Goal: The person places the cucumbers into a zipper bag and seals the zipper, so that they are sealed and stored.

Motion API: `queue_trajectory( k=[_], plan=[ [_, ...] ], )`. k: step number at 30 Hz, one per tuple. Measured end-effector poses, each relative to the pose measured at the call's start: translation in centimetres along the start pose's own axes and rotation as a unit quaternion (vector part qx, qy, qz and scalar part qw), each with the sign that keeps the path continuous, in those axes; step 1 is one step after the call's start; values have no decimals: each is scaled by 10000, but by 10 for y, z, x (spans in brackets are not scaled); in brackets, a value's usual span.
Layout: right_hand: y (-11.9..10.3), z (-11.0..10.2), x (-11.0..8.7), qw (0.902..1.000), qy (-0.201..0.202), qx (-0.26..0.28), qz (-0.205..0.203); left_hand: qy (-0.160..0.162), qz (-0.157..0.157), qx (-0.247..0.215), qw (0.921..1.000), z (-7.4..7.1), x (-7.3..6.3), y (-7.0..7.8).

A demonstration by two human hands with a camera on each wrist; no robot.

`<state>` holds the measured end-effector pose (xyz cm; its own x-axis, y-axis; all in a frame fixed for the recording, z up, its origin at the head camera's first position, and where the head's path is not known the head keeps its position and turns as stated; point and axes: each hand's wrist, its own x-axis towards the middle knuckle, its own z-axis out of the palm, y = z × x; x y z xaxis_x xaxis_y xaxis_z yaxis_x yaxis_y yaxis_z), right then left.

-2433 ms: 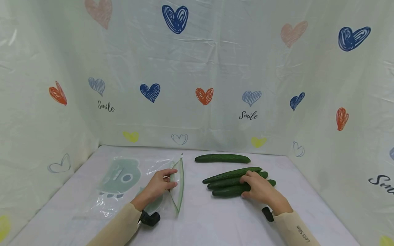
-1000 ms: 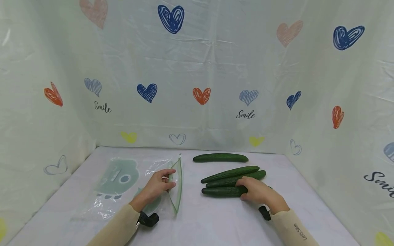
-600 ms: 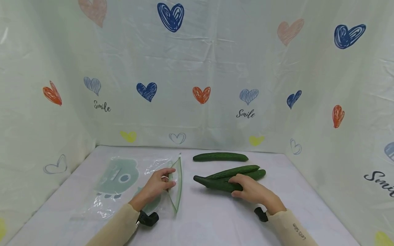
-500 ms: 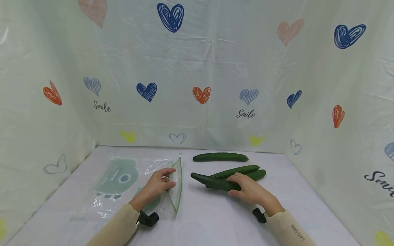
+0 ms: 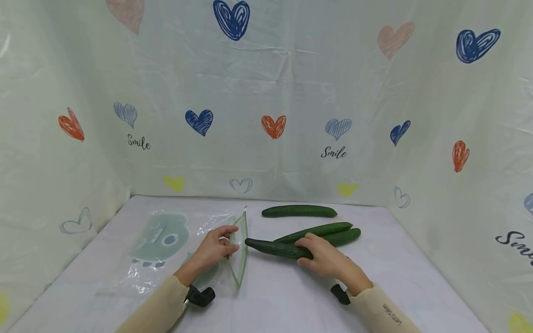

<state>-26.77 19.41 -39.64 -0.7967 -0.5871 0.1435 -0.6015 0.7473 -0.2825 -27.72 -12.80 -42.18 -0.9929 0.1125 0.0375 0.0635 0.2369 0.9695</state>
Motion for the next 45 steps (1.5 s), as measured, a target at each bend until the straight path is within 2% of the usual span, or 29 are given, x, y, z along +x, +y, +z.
queue_trajectory(
  k=[9,17,24,31,37,45],
  plan=[
    [-19,8,7,9986,-387,56,-354,120,160,-65,9998,-1,0,0],
    [-34,15,17,9969,-506,-87,-599,285,213,15,9994,-2,0,3],
    [-52,20,29,9963,-574,-37,-640,256,236,-8,9994,0,-2,5],
    [-66,27,41,9958,-717,24,-576,406,211,50,9989,2,0,5],
    [-71,35,47,9941,-893,97,-610,414,128,143,9990,3,0,5],
    [-71,38,47,9936,-852,-44,-738,413,58,115,9991,3,0,5]
  ],
)
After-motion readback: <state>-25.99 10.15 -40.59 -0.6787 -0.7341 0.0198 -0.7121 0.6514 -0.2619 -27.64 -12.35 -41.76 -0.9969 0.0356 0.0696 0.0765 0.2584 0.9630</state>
